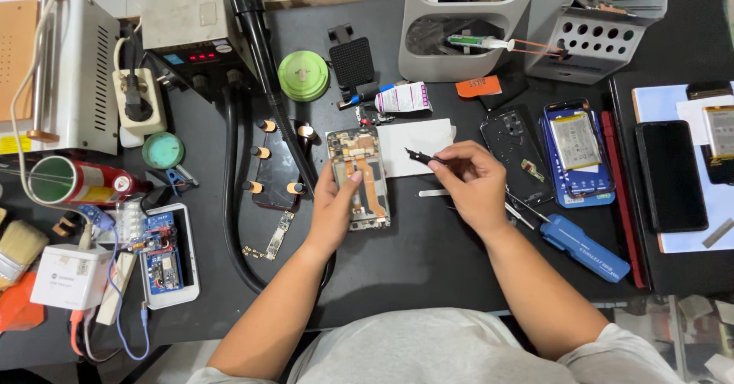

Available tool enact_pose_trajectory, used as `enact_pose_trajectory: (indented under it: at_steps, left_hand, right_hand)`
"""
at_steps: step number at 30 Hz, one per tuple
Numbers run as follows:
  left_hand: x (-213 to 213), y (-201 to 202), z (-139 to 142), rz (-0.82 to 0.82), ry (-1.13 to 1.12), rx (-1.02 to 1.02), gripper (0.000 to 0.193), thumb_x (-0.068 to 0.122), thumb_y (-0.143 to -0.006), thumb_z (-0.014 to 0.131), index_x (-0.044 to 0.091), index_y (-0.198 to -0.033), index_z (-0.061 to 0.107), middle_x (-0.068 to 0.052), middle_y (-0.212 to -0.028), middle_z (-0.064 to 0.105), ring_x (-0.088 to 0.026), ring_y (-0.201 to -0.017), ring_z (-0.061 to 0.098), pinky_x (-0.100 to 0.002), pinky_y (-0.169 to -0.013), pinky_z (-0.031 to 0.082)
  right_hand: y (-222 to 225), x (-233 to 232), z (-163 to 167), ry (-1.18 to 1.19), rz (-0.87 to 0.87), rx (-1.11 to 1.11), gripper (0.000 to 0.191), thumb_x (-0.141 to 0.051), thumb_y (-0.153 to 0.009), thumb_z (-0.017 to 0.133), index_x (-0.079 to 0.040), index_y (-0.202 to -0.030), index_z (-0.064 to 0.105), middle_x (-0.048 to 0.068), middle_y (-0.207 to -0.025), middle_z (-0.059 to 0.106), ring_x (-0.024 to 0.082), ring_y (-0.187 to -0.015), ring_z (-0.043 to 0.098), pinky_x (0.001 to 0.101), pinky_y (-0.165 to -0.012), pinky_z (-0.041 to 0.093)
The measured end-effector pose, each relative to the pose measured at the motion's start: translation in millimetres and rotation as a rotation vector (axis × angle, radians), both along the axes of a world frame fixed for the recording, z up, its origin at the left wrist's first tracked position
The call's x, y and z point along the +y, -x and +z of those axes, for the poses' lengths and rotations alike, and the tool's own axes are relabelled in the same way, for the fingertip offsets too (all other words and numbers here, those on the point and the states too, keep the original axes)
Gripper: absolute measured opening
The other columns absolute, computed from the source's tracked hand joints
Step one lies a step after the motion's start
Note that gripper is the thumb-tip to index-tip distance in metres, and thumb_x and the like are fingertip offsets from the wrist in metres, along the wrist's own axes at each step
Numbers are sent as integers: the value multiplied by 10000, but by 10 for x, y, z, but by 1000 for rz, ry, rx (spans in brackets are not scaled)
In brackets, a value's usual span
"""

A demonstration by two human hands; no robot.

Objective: The person assembles a smartphone by installing a battery, connecting ribbon cables, and placing the back cover. They handle the motherboard, battery, and casing components on a cluttered workbench.

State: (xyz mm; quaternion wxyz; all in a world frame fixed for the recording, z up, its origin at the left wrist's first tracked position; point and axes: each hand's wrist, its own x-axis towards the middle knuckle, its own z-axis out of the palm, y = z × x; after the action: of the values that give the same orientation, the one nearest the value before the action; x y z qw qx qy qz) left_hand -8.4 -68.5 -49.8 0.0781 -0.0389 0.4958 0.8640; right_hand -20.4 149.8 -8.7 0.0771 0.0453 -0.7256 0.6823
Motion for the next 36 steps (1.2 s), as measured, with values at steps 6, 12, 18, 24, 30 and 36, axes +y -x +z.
enact_pose_trajectory:
  at_steps: [6,12,18,24,30,36]
  left_hand:
    - [15,42,-42,50,-27,7,473,115,-1028,595,-10,-1442,404,-119,-1303,630,-158,-1177,609,-314,-1017,491]
    - [45,56,-29,65,-12,49,585,91,-1014,600,10,-1508,297,-138,-1369,577,-180,-1251,575,-321,-1073,462]
    - [24,61,-5,62,-56,17,593,103,-1014,587,23,-1520,289,-148,-1376,581,-192,-1252,578,-338,-1076,460]
    - [24,58,22,38,-73,5,585,114,-1015,586,26,-1515,294,-154,-1372,586,-191,-1258,577,-339,-1081,451]
    - [57,57,11,5,-82,16,585,116,-1015,594,22,-1511,299,-157,-1367,588,-194,-1259,576,-347,-1087,455]
    - [49,52,14,1,-72,11,579,119,-1014,591,21,-1506,302,-161,-1362,590,-196,-1256,579,-350,-1085,457]
  right_hand:
    - [-42,163,101,-551,-6,404,200,94,-849,787,1,-995,687,105,-1022,713,203,-934,727,303,-809,586]
    - [24,172,71,-820,104,481,161,26,-839,775,-30,-973,707,81,-1005,708,267,-913,715,353,-806,589]
    - [197,148,40,-1031,210,502,154,-30,-833,797,-49,-945,694,48,-991,677,258,-829,687,364,-732,560]
    - [197,189,103,-1101,319,454,103,-41,-848,763,-45,-921,690,29,-1007,687,233,-826,699,347,-703,565]
    - [221,237,99,-1131,349,473,79,-59,-831,757,-71,-877,694,28,-981,687,243,-822,703,362,-680,561]
    - [257,255,147,-1083,369,367,88,-88,-812,764,-67,-854,690,31,-948,697,259,-851,694,375,-707,565]
